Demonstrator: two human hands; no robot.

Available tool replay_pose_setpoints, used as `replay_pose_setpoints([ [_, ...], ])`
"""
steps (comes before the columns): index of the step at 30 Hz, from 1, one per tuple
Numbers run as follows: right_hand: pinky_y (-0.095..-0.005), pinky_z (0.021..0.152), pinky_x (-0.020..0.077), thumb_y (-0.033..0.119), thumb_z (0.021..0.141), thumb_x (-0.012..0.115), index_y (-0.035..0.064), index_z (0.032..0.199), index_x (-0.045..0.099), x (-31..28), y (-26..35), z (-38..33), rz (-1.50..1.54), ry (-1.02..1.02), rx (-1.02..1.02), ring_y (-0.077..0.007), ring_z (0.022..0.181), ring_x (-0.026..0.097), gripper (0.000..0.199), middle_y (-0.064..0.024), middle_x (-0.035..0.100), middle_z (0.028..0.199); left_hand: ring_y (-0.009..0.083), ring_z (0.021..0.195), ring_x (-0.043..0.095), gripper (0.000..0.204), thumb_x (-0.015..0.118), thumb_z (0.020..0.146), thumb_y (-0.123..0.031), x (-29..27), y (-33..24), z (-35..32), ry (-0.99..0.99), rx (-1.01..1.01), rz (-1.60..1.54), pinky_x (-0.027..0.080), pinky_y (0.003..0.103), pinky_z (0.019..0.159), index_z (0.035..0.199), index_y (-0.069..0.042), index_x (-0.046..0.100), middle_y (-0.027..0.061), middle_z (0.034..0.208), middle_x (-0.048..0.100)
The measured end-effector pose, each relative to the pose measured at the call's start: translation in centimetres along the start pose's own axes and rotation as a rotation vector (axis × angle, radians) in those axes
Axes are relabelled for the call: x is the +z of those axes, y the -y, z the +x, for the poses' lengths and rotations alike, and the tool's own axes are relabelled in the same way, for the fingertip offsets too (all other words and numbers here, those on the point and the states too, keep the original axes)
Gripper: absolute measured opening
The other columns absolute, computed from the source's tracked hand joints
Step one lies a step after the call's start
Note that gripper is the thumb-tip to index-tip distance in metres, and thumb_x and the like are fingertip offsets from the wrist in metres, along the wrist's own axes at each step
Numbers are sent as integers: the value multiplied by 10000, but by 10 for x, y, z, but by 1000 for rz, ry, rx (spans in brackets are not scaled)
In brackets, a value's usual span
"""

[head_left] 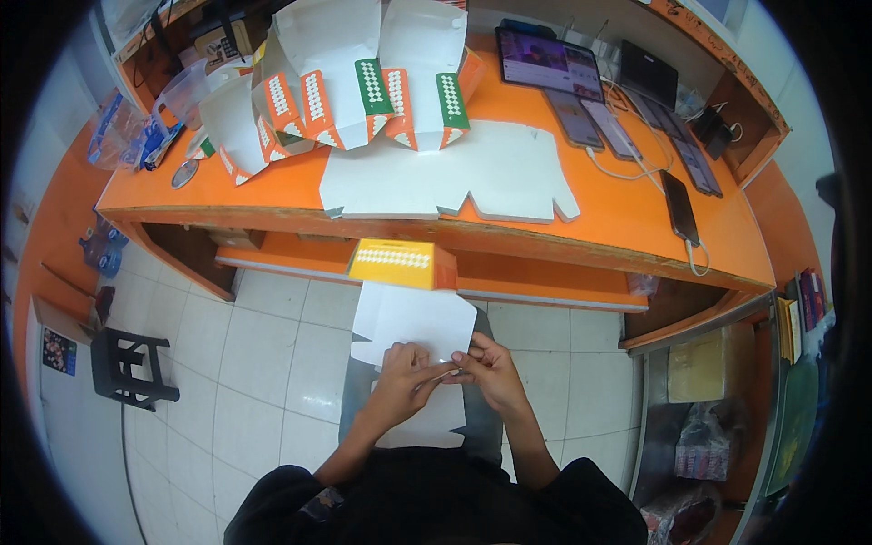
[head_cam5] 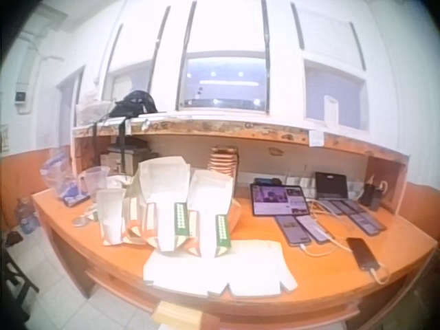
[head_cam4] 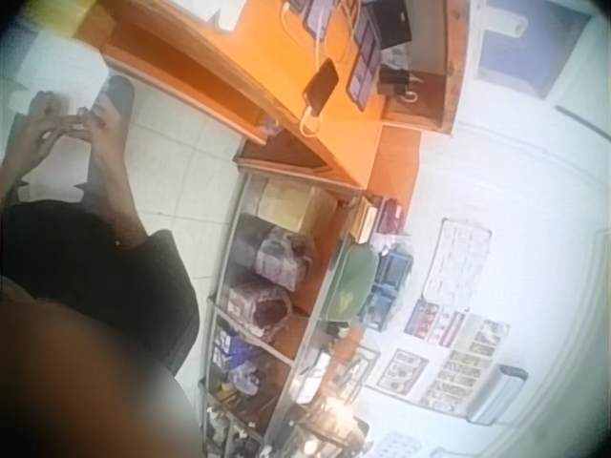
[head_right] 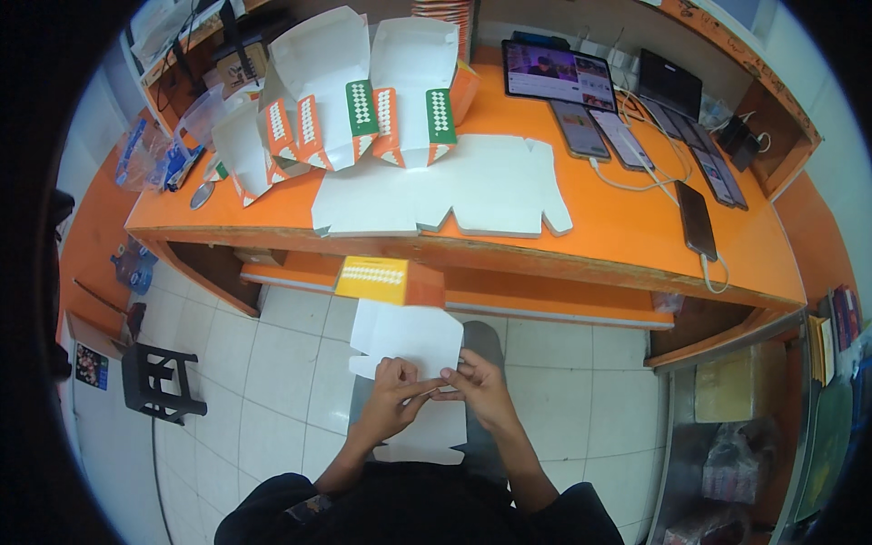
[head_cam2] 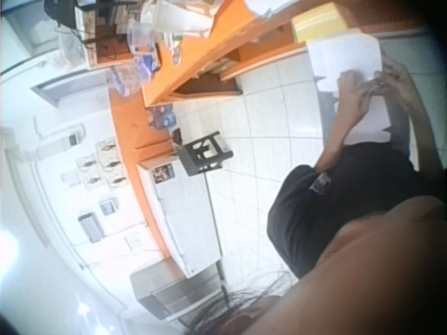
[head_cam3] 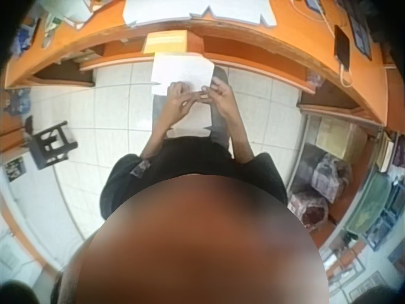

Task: The person folds flat cardboard pieces into small rectangular boxes by hand, aligning edges and tucking flaps to form the shape. They repeat the process for multiple units and stack the finished boxes on the table.

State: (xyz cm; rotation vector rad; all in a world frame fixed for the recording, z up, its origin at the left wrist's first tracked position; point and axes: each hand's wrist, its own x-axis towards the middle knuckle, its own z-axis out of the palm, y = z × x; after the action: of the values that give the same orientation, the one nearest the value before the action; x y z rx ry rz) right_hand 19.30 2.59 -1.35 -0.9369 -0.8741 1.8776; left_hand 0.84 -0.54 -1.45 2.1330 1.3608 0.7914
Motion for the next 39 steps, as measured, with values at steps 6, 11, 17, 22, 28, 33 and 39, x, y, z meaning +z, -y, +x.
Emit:
replay_pose_setpoints([
  [6,-333,919,504,-74,824,634,-29,1031,675,4,4,-3,-120,81,-395,-227,1028,630,215,-153,664,1089,219,857,612,223,705,783,-26,14,12,-6,-366,138,77,489,340,749,1004,-44,686,87,977,621],
  [11,-288,891,493,-66,770,688,-25,1043,673,7,3,1,-299,0,-425,-190,993,636,276,-129,682,1048,201,775,606,205,699,804,-55,12,15,-14,-393,57,-51,490,327,686,1006,-34,680,78,958,624],
  [17,-256,746,502,-33,784,710,-41,941,689,17,-6,3,-449,-265,-493,-155,847,654,158,-124,695,921,179,677,599,194,693,828,-89,-1,7,-4,-424,-52,-282,490,312,611,1008,-22,672,68,935,627],
  [22,-259,719,506,-41,767,726,-25,902,714,20,-5,8,-484,-276,-700,-181,813,658,137,-134,693,903,148,542,586,190,681,860,-99,-6,-13,11,-403,-235,-721,499,299,519,1022,-5,648,74,938,652],
  [28,-295,825,537,-100,775,673,-7,913,726,24,2,6,-560,-55,-712,-211,928,667,174,-163,680,1012,165,747,637,220,668,867,-57,-21,-15,11,-316,-529,-984,535,297,689,1070,4,608,93,1015,646],
  [33,-304,843,546,-138,785,628,-20,945,714,33,0,6,-518,-44,-709,-218,960,660,217,-192,663,1060,167,789,630,236,669,861,-46,-17,-12,0,-341,-435,-950,526,300,722,1082,2,599,94,1024,644],
  [39,-289,826,557,-146,810,591,-43,981,690,34,0,8,-284,-63,-593,-216,962,655,223,-208,641,1097,170,839,622,257,669,854,-32,-12,-12,-11,-380,-380,-906,516,303,761,1096,1,589,95,1034,641],
])
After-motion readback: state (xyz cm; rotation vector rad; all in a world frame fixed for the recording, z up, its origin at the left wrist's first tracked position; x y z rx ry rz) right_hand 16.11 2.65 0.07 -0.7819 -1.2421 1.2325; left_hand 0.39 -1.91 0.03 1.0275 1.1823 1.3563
